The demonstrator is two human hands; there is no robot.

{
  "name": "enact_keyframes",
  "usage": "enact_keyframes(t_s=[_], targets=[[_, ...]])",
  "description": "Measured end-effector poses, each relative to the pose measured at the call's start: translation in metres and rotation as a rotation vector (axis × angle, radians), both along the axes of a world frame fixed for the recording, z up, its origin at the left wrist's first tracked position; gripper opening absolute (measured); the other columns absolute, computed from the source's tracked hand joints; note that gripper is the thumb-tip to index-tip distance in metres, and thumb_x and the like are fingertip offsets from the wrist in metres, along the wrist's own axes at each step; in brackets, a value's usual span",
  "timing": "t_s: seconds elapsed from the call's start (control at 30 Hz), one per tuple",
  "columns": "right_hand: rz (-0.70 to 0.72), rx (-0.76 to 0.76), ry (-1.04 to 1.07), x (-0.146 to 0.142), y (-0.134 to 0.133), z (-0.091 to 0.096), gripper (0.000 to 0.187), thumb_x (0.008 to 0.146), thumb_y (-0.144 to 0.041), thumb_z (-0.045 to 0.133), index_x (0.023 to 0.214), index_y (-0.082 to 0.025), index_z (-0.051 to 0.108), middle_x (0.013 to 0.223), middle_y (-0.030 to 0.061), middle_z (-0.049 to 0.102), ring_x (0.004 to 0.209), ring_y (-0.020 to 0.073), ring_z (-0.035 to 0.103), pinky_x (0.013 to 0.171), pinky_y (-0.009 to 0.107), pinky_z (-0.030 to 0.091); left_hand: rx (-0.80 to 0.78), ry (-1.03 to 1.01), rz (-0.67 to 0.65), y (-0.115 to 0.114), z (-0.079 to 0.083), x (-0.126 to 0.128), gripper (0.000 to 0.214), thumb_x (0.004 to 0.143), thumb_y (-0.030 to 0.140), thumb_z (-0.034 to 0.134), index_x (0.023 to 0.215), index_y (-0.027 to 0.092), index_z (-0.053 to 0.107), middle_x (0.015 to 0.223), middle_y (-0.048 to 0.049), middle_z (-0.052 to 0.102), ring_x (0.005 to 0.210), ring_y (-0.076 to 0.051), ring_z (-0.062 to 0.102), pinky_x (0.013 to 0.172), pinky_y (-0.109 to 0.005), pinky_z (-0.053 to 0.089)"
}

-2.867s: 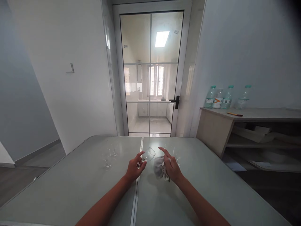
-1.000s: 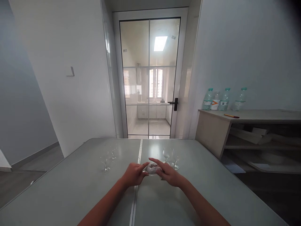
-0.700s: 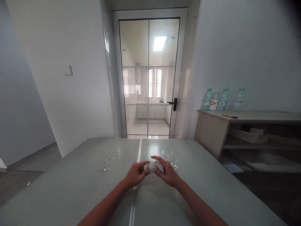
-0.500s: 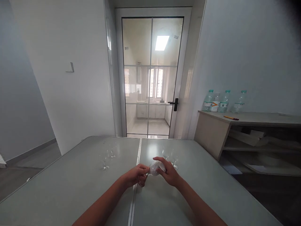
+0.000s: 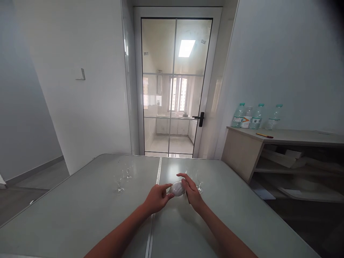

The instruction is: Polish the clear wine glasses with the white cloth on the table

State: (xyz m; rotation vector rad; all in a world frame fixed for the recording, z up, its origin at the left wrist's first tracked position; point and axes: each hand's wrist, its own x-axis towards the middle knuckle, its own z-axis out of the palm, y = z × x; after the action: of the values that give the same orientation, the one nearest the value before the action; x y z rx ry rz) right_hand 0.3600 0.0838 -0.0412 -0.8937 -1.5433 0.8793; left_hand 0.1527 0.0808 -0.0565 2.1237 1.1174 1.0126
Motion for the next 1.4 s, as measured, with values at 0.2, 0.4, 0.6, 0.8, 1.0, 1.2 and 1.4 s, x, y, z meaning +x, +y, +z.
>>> enact_keyframes(t_s=[0.2, 0.4, 0.6, 0.8, 1.0, 1.2, 1.4], targets=[[0.069, 0.031, -0.005, 0.005, -0.007, -0.005, 0.044, 0.100, -0.055, 0.041, 0.117, -0.021, 0.064, 0.068, -0.0023, 0.050, 0.056, 0.0143, 0.047, 0.055, 0.026, 0.044, -1.049, -0.480, -0.477, 0.002, 0.006, -0.006, 0.036, 0.084, 0.052, 0.065, 0.071, 0.019, 0.055, 0.050, 0.0088, 0.028, 0.043, -0.008, 0.026, 0.047, -0.023, 0.031], [0.090, 0.130, -0.104, 0.007, -0.011, -0.006, 0.047, 0.098, -0.058, 0.044, 0.118, -0.021, 0.066, 0.061, -0.0025, 0.050, 0.053, 0.0143, 0.048, 0.055, 0.026, 0.044, -0.929, -0.410, -0.447, 0.005, 0.006, -0.010, 0.042, 0.086, 0.058, 0.061, 0.072, 0.019, 0.057, 0.050, 0.0090, 0.028, 0.042, -0.008, 0.025, 0.046, -0.024, 0.030], [0.017, -0.132, 0.041, 0.002, 0.002, 0.001, 0.049, 0.094, -0.063, 0.047, 0.120, -0.026, 0.066, 0.075, -0.0003, 0.055, 0.061, 0.0149, 0.050, 0.051, 0.023, 0.040, 0.160, 0.237, 0.140, 0.002, -0.004, -0.002, 0.038, 0.088, 0.044, 0.064, 0.117, 0.020, 0.072, 0.062, -0.0016, 0.062, 0.059, -0.017, 0.056, 0.062, -0.026, 0.038], [0.013, -0.256, 0.095, 0.001, 0.005, 0.000, 0.052, 0.090, -0.068, 0.051, 0.116, -0.026, 0.067, 0.073, -0.0019, 0.053, 0.060, 0.0148, 0.052, 0.053, 0.023, 0.042, 0.333, 0.375, 0.139, 0.003, -0.006, -0.004, 0.040, 0.089, 0.035, 0.063, 0.125, 0.020, 0.069, 0.070, -0.0064, 0.068, 0.066, -0.020, 0.059, 0.064, -0.027, 0.037], [-0.018, 0.026, -0.031, -0.001, -0.004, 0.003, 0.045, 0.097, -0.058, 0.046, 0.117, -0.024, 0.066, 0.074, -0.0004, 0.059, 0.063, 0.0160, 0.051, 0.061, 0.027, 0.044, -0.610, -0.252, -0.215, 0.008, -0.001, -0.003, 0.046, 0.084, 0.058, 0.061, 0.067, 0.016, 0.059, 0.047, 0.0053, 0.038, 0.043, -0.011, 0.036, 0.049, -0.024, 0.030], [0.032, 0.266, -0.195, 0.010, -0.009, -0.001, 0.043, 0.097, -0.055, 0.047, 0.116, -0.026, 0.072, 0.097, 0.0081, 0.069, 0.097, 0.0260, 0.064, 0.082, 0.035, 0.051, -0.968, -0.406, -0.443, 0.012, 0.003, -0.012, 0.048, 0.081, 0.057, 0.066, 0.060, 0.020, 0.043, 0.048, 0.0085, 0.028, 0.043, -0.008, 0.024, 0.045, -0.023, 0.027], [-0.020, -0.156, 0.033, 0.000, -0.006, 0.006, 0.060, 0.090, -0.071, 0.045, 0.127, -0.027, 0.063, 0.063, -0.0028, 0.053, 0.052, 0.0167, 0.055, 0.049, 0.026, 0.044, 0.025, 0.092, -0.001, 0.005, 0.002, -0.007, 0.034, 0.089, 0.047, 0.062, 0.100, 0.018, 0.075, 0.056, 0.0012, 0.054, 0.053, -0.014, 0.048, 0.060, -0.026, 0.033]])
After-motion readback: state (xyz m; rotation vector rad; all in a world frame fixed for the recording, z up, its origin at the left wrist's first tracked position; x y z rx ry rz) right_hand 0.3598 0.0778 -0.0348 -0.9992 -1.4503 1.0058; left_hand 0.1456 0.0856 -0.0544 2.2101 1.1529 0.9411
